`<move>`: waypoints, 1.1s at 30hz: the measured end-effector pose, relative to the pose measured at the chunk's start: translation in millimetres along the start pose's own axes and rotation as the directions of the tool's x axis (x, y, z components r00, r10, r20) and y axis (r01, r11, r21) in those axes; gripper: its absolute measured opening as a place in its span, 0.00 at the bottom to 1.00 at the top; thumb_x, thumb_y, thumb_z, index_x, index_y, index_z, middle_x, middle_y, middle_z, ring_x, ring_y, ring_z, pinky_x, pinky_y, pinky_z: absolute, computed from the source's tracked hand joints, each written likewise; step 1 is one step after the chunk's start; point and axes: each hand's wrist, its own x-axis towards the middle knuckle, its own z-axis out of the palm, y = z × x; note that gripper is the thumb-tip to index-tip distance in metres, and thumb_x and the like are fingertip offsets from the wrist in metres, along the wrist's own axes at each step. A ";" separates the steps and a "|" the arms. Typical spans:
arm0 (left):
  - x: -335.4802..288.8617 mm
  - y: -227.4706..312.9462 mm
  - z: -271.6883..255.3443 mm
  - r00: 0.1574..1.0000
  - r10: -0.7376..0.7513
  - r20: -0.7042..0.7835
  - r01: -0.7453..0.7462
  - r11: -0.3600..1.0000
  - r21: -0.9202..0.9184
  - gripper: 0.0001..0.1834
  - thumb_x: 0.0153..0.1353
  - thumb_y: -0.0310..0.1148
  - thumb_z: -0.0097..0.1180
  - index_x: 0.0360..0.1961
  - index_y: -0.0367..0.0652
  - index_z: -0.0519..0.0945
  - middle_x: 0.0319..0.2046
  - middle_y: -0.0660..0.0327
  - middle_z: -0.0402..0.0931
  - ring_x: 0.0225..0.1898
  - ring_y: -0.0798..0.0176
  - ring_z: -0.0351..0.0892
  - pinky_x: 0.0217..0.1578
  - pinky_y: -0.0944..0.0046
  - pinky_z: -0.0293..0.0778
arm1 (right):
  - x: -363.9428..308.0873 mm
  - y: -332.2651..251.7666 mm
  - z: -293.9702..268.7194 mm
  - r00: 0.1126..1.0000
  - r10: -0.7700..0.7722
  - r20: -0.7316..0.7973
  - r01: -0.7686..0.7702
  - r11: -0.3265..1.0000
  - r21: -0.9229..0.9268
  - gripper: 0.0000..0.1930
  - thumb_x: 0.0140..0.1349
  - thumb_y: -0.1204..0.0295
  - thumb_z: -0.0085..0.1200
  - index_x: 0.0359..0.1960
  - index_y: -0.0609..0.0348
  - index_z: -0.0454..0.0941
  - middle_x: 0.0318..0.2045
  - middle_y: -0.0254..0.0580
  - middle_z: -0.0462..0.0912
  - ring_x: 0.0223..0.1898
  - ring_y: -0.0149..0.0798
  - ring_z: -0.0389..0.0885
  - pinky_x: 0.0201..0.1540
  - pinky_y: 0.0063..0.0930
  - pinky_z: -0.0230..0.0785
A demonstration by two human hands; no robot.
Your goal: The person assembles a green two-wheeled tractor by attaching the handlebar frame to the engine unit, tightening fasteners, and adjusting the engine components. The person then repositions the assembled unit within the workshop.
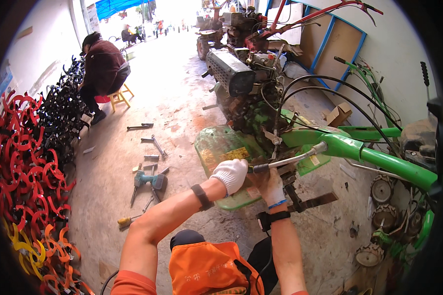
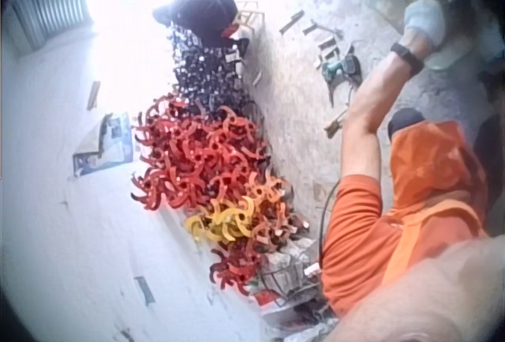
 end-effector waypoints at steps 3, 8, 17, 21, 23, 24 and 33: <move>-1.8 -0.4 -0.7 0.999 0.010 -0.044 -0.010 1.000 -0.005 0.13 0.67 0.28 0.63 0.50 0.34 0.82 0.43 0.38 0.88 0.46 0.32 0.91 0.45 0.39 0.87 | 2.2 -0.9 20.2 0.988 0.102 -0.117 -0.050 0.923 0.382 0.20 0.85 0.52 0.46 0.60 0.52 0.81 0.57 0.44 0.88 0.62 0.51 0.86 0.65 0.59 0.81; -3.3 2.2 -6.0 0.995 -0.073 -0.062 0.067 0.993 -0.098 0.14 0.71 0.35 0.61 0.51 0.37 0.79 0.41 0.38 0.87 0.46 0.32 0.90 0.46 0.36 0.83 | -0.4 1.4 54.0 0.983 0.036 -0.179 0.064 0.851 0.521 0.17 0.86 0.58 0.43 0.60 0.51 0.81 0.54 0.42 0.89 0.59 0.49 0.87 0.62 0.52 0.81; 1.0 0.4 -5.6 0.997 -0.018 0.073 0.028 0.991 -0.132 0.15 0.69 0.33 0.62 0.50 0.32 0.80 0.45 0.33 0.87 0.50 0.31 0.89 0.49 0.39 0.85 | 8.0 10.9 49.8 0.981 -0.016 -0.191 0.126 0.805 0.580 0.13 0.81 0.61 0.49 0.55 0.54 0.78 0.47 0.42 0.84 0.53 0.50 0.81 0.66 0.51 0.74; 1.6 8.3 -5.4 1.000 0.008 -0.007 -0.008 0.998 0.065 0.14 0.66 0.26 0.63 0.51 0.33 0.79 0.44 0.36 0.86 0.49 0.34 0.91 0.47 0.43 0.87 | 15.3 18.3 50.9 0.969 -0.007 -0.247 0.154 0.797 0.584 0.22 0.87 0.46 0.45 0.62 0.52 0.74 0.51 0.40 0.81 0.57 0.47 0.80 0.67 0.48 0.72; -1.7 14.1 -4.6 1.000 -0.016 -0.027 0.018 0.997 0.069 0.16 0.67 0.26 0.64 0.53 0.34 0.78 0.44 0.36 0.86 0.49 0.34 0.91 0.47 0.42 0.87 | 14.6 21.2 53.3 0.987 -0.111 -0.120 0.161 0.786 0.596 0.22 0.86 0.46 0.47 0.61 0.50 0.75 0.48 0.39 0.81 0.55 0.46 0.80 0.66 0.47 0.73; -3.1 16.2 -4.6 0.999 -0.038 -0.009 0.039 0.996 0.075 0.16 0.67 0.26 0.64 0.54 0.34 0.78 0.44 0.36 0.87 0.49 0.34 0.91 0.47 0.42 0.87 | 13.7 21.8 54.6 0.986 -0.134 -0.103 0.169 0.783 0.598 0.22 0.86 0.45 0.48 0.60 0.49 0.75 0.47 0.38 0.81 0.54 0.45 0.80 0.65 0.47 0.73; 8.4 15.5 -12.7 0.980 -0.111 0.165 0.119 0.992 -0.043 0.18 0.68 0.26 0.63 0.57 0.32 0.77 0.43 0.34 0.88 0.50 0.32 0.91 0.49 0.39 0.86 | 12.0 17.8 64.7 0.987 -0.157 -0.024 0.136 0.760 0.636 0.24 0.79 0.41 0.57 0.52 0.48 0.74 0.39 0.33 0.75 0.46 0.41 0.76 0.56 0.44 0.73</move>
